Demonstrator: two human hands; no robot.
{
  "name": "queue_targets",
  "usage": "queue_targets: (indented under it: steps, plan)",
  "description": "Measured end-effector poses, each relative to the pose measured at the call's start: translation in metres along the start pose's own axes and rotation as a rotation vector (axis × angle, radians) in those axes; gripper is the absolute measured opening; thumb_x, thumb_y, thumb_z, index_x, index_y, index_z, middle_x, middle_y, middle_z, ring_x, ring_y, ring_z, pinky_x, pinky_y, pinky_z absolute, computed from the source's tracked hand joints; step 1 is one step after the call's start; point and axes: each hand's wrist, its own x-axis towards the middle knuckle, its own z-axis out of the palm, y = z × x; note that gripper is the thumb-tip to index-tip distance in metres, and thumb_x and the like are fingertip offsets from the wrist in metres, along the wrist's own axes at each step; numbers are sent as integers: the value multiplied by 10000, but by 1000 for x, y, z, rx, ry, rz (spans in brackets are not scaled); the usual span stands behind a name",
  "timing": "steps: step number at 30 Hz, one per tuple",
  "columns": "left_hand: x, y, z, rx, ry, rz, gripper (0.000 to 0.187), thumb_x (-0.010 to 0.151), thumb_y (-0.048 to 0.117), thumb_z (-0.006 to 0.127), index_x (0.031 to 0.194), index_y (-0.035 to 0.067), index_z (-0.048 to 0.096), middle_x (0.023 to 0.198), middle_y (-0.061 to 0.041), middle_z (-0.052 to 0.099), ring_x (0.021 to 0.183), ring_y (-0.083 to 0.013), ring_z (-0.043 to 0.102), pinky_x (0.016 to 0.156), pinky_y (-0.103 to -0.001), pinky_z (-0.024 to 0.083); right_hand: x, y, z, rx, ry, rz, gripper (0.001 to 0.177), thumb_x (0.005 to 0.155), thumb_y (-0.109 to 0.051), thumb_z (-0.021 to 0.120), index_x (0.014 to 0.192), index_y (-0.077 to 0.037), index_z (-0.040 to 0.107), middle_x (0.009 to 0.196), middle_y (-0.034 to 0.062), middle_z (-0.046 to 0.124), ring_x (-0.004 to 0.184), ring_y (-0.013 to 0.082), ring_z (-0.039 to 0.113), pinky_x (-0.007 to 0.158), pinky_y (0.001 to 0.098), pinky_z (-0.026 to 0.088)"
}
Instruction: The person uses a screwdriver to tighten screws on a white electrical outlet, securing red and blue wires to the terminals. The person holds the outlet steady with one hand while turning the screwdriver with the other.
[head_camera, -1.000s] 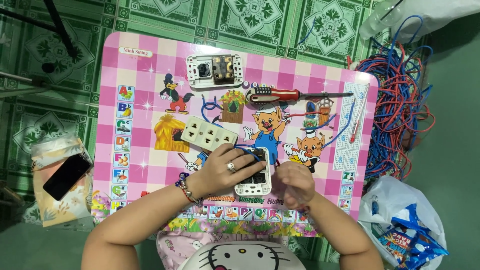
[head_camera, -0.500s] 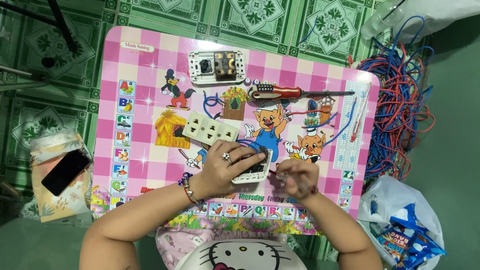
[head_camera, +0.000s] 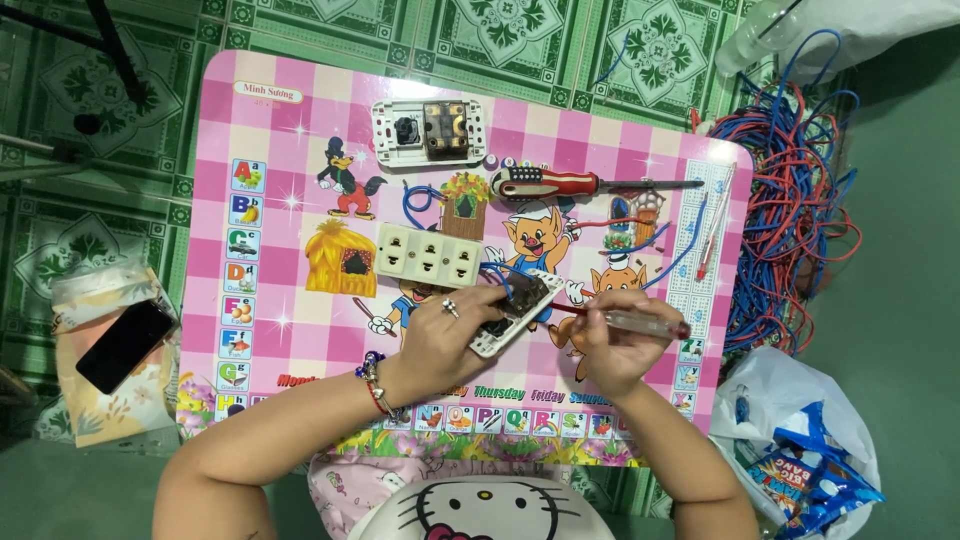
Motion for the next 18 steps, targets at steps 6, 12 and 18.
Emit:
queue_targets:
  steps: [6, 12, 18]
  plan:
    - [-14, -8, 7, 91, -123, -36, 248, 915, 282, 683, 1055, 84, 632, 1147, -113, 737, 937, -326, 738, 706, -407, 588, 5, 0, -11, -7, 68, -125, 316, 1050, -205, 572, 1221, -189, 306, 888, 80, 656, 713, 136, 641, 631, 221, 583]
    - [5, 6, -4, -41, -200, -23, 327, 992, 189, 586, 1271, 18, 581, 1199, -208, 690, 1085, -405, 698, 804, -450, 601, -6, -10, 5, 128, -19, -184, 301, 1107, -285, 512, 1317, -237, 302, 956, 95, 685, 813, 163, 712, 753, 310, 661]
    - [-1, 1, -3, -57, -248, -40, 372, 985, 197, 622, 1324, 44, 593, 1244, -173, 670, 1173, -373, 666, 844, -415, 590, -19, -13, 8, 158, -137, -265, 333, 1074, -214, 535, 1282, -205, 275, 933, 155, 678, 827, 281, 751, 758, 414, 676]
